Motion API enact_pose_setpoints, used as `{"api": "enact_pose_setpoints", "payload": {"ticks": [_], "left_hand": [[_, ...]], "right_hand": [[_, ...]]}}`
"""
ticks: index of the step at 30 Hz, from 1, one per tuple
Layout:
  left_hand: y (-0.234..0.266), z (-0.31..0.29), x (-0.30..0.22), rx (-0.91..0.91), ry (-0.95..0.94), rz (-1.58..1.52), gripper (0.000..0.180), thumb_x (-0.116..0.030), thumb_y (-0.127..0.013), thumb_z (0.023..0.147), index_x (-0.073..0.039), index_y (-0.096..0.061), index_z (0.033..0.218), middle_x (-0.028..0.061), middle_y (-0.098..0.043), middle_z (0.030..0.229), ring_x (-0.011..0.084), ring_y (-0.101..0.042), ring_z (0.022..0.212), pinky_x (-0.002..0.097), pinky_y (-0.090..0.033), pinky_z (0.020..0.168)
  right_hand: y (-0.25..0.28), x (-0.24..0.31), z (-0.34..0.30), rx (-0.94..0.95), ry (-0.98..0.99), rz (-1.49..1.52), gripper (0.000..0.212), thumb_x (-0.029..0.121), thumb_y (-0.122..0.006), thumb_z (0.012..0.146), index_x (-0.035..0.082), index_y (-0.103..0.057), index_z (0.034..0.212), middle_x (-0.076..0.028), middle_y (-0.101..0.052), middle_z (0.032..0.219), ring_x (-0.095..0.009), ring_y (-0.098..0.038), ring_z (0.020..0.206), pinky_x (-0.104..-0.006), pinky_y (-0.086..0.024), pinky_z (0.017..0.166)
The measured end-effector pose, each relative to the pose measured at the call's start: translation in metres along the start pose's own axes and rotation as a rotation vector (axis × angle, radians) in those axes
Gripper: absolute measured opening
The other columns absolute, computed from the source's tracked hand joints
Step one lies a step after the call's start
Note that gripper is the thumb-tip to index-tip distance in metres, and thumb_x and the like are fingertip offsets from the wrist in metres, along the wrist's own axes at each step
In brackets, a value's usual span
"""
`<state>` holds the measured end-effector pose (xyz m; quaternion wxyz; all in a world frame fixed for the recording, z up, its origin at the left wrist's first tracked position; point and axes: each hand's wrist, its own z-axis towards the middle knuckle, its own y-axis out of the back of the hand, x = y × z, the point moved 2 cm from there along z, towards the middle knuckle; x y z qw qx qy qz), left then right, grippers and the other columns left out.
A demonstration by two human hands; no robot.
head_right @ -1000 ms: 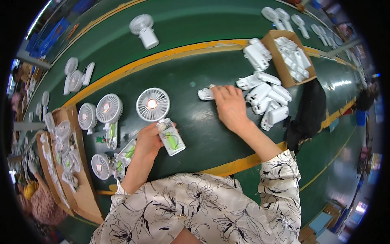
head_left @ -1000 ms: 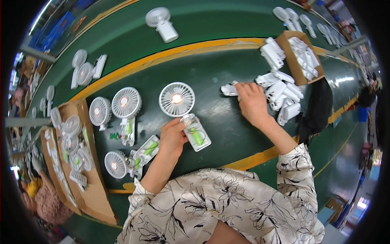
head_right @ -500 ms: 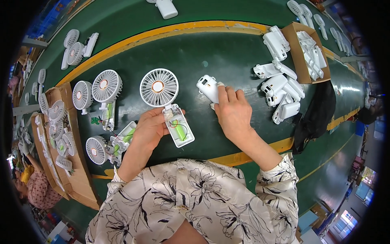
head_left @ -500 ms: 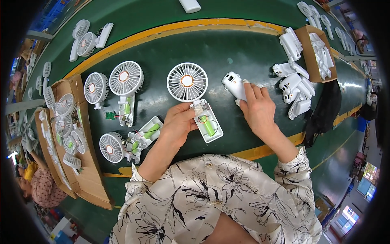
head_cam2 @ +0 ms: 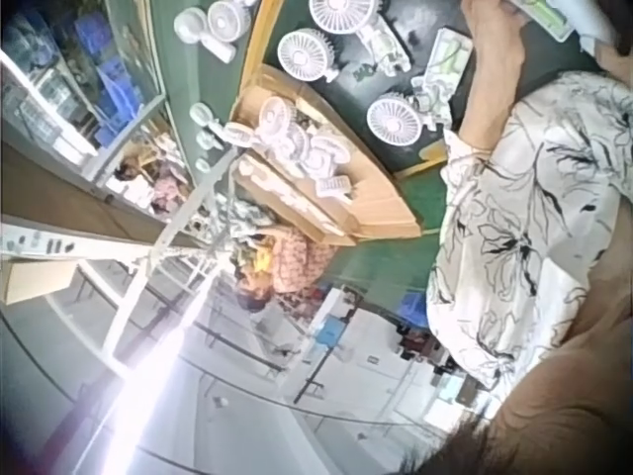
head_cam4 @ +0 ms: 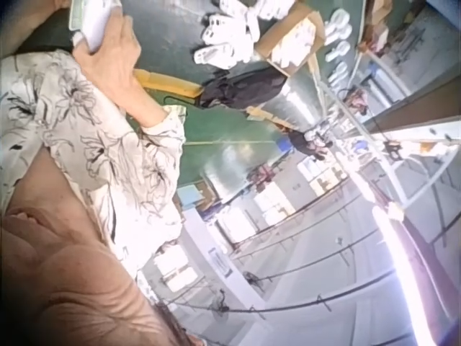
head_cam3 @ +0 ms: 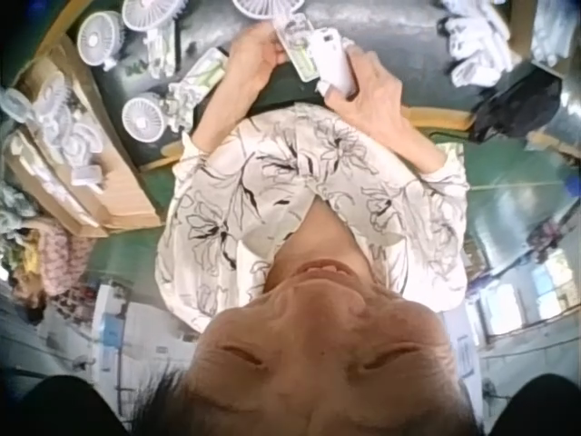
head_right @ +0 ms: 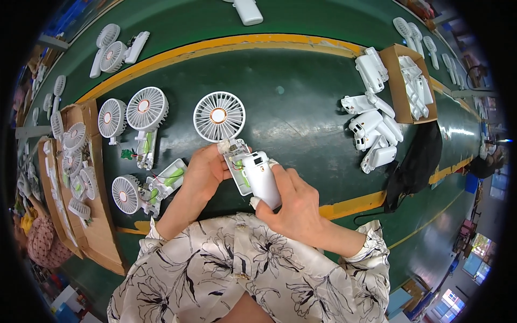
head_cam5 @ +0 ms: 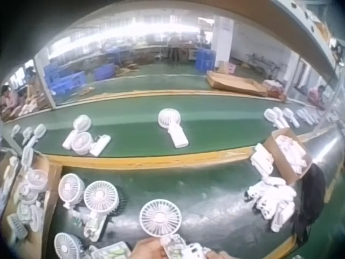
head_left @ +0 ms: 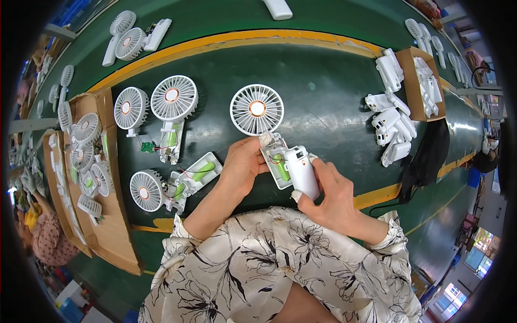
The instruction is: The person assembles portable fans by fitting circuit boards and batteries into the handle casings, pressing the plastic covers on to close them, and placing the completed fans onto the conveyor belt.
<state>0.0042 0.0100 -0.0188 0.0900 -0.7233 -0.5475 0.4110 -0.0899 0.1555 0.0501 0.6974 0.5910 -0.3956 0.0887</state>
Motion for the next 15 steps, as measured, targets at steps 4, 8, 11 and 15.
{"api": "enact_pose_setpoints", "payload": {"ticks": [4, 8, 11, 15], "left_hand": [[0.0, -0.002, -0.001, 0.038, -0.009, -0.037, 0.034, -0.03, -0.044, 0.086, 0.0, -0.053, 0.1, 0.0088, -0.06, 0.093, 0.0189, -0.059, 0.085, 0.0353, -0.047, 0.077], [0.0, -0.003, 0.0, 0.064, -0.023, -0.063, 0.036, -0.034, -0.044, 0.084, -0.003, -0.051, 0.103, 0.0071, -0.058, 0.096, 0.0191, -0.058, 0.086, 0.0361, -0.048, 0.075], [0.0, -0.004, -0.001, 0.056, -0.03, -0.066, 0.037, -0.035, -0.044, 0.085, -0.004, -0.049, 0.105, 0.0066, -0.057, 0.1, 0.0188, -0.056, 0.089, 0.0362, -0.047, 0.076], [-0.002, -0.006, -0.002, 0.049, -0.056, -0.05, 0.042, -0.038, -0.043, 0.085, -0.003, -0.049, 0.106, 0.0081, -0.055, 0.104, 0.0186, -0.055, 0.092, 0.0357, -0.046, 0.079]], "right_hand": [[-0.011, 0.009, 0.013, -0.029, 0.089, -0.08, 0.053, 0.015, -0.065, 0.059, -0.009, -0.046, 0.102, -0.013, -0.05, 0.073, -0.026, -0.054, 0.056, -0.0342, -0.045, 0.046], [-0.019, 0.015, 0.024, -0.046, 0.135, -0.145, 0.051, 0.015, -0.065, 0.058, -0.008, -0.048, 0.1, -0.012, -0.049, 0.071, -0.025, -0.054, 0.055, -0.0339, -0.045, 0.043], [-0.019, 0.02, 0.028, -0.034, 0.145, -0.167, 0.05, 0.014, -0.065, 0.057, -0.008, -0.048, 0.099, -0.012, -0.048, 0.071, -0.026, -0.054, 0.055, -0.034, -0.045, 0.044], [-0.023, 0.02, 0.032, -0.014, 0.153, -0.19, 0.049, 0.014, -0.064, 0.058, -0.007, -0.048, 0.099, -0.012, -0.048, 0.071, -0.025, -0.055, 0.055, -0.0331, -0.045, 0.043]]}}
